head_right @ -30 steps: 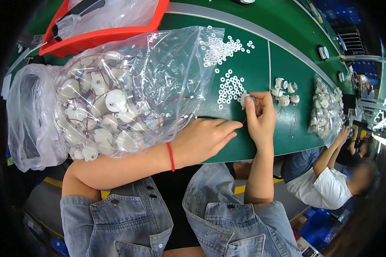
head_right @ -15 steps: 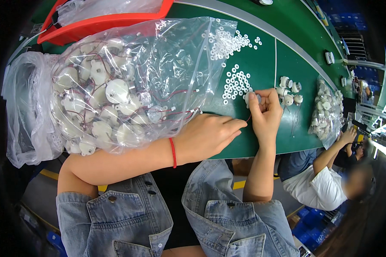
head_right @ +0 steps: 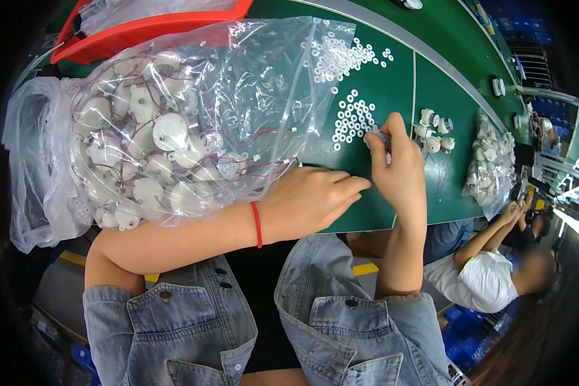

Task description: The person assembles small white electronic components by hand on a green workbench. They pick up a component, insert a small white washer into it, and place the finished unit into a clear plastic bag. The process is repeated continuously throughout the clip.

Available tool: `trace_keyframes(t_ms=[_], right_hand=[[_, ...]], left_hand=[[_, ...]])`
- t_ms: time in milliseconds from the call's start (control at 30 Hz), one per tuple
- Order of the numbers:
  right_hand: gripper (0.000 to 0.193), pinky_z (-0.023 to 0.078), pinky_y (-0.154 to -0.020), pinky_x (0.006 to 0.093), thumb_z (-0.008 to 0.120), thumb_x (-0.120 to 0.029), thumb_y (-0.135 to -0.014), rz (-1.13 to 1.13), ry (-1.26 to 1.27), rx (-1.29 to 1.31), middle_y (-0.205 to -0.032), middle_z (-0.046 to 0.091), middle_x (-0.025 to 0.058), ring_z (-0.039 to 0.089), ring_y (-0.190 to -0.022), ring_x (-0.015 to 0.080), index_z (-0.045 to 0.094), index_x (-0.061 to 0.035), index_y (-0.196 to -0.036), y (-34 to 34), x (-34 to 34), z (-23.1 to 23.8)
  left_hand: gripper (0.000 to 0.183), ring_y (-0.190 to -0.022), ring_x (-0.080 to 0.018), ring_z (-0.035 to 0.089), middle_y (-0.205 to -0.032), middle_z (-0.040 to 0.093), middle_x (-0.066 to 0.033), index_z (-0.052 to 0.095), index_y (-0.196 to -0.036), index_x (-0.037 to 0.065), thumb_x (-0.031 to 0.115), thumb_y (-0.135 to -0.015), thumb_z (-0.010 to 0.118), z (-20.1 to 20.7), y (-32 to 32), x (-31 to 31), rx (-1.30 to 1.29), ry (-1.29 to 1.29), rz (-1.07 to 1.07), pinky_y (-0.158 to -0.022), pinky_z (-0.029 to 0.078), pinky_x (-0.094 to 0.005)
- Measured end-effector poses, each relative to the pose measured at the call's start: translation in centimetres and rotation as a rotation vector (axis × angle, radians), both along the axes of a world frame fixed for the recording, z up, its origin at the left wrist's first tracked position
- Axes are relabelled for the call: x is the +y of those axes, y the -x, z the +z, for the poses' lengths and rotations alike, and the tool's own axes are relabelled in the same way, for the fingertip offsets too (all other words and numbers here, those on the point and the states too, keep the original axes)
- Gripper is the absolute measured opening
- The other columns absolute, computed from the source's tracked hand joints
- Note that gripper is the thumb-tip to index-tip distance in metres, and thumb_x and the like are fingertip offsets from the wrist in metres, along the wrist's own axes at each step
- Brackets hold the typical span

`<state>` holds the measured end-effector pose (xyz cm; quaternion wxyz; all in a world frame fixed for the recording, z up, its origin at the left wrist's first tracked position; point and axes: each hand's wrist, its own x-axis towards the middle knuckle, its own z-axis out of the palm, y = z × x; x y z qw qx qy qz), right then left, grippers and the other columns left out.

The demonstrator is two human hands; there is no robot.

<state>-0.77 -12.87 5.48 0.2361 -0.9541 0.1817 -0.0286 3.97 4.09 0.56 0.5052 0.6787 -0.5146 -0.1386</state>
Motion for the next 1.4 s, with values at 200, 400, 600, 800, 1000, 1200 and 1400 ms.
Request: trace_keyframes(t_ms=[200,400,600,800,1000,1200,1400], right_hand=[[0.019,0.046,-0.059,0.0455,0.062,-0.008,-0.092,0.047,0.137,-0.064,-0.076,0.060,0.0207,0.061,-0.070,0.0434,0.044,-0.0021,-0.094,0.3,0.6,-0.9],[0.017,0.042,-0.055,0.0394,0.060,-0.009,-0.095,0.043,0.029,-0.098,-0.075,0.056,0.0168,0.057,-0.063,0.0315,0.045,-0.0017,-0.097,0.6,-0.1,-1.5],[0.015,0.031,-0.052,0.0246,0.058,-0.016,-0.100,-0.264,-0.414,-0.489,-0.067,0.046,-0.0016,0.041,-0.061,0.0040,0.054,-0.0011,-0.104,3.9,-2.5,-4.3],[0.019,0.042,-0.056,0.0333,0.065,-0.016,-0.094,-0.246,0.252,-0.406,-0.073,0.055,0.0098,0.051,-0.061,0.0203,0.061,-0.0007,-0.105,4.0,-4.3,-5.1],[0.022,0.048,-0.072,0.0400,0.064,-0.012,-0.094,-0.271,0.517,-0.449,-0.102,0.060,0.0177,0.059,-0.084,0.0319,0.061,0.0004,-0.111,2.6,-5.2,-3.4],[0.014,0.048,-0.072,0.0346,0.064,0.002,-0.086,0.071,0.242,-0.581,-0.093,0.061,0.0149,0.061,-0.087,0.0282,0.067,0.0002,-0.100,-0.5,1.8,1.5],[0.017,0.052,-0.073,0.0355,0.070,0.004,-0.076,0.677,-0.335,-0.216,-0.090,0.066,0.0164,0.066,-0.085,0.0319,0.070,0.0011,-0.092,-5.2,7.3,1.0]], left_hand=[[0.015,-0.068,-0.0273,0.068,-0.079,0.067,-0.0076,0.066,-0.102,0.006,0.015,-0.090,0.062,0.0,0.1,0.2,-0.010,0.010,-0.017,-0.057,0.054,-0.0387],[0.020,-0.069,-0.0284,0.068,-0.081,0.068,-0.0076,0.065,-0.107,0.007,0.018,-0.091,0.062,0.0,0.0,0.3,-0.002,-0.023,-0.024,-0.059,0.055,-0.0399],[0.032,-0.077,-0.0298,0.069,-0.089,0.068,-0.0089,0.058,-0.123,0.009,0.021,-0.093,0.060,1.0,0.0,0.3,0.113,-0.051,-0.017,-0.063,0.056,-0.0414],[0.029,-0.076,-0.0280,0.068,-0.114,0.057,-0.0073,0.059,-0.120,0.007,0.018,-0.093,0.059,0.5,0.0,0.4,0.001,-0.107,-0.037,-0.065,0.057,-0.0399],[0.013,-0.080,-0.0264,0.067,-0.105,0.060,-0.0064,0.065,-0.100,0.006,0.015,-0.091,0.061,-0.8,0.2,0.3,-0.097,-0.056,-0.091,-0.068,0.056,-0.0375],[0.014,-0.086,-0.0266,0.066,-0.099,0.063,-0.0089,0.067,-0.098,0.005,0.012,-0.088,0.061,-0.9,0.2,0.3,-0.234,-0.034,-0.171,-0.069,0.054,-0.0378],[0.017,-0.091,-0.0317,0.065,-0.096,0.065,-0.0178,0.064,-0.099,0.000,0.008,-0.086,0.056,-2.2,0.5,-0.4,-0.253,0.013,-0.229,-0.077,0.049,-0.0428]])
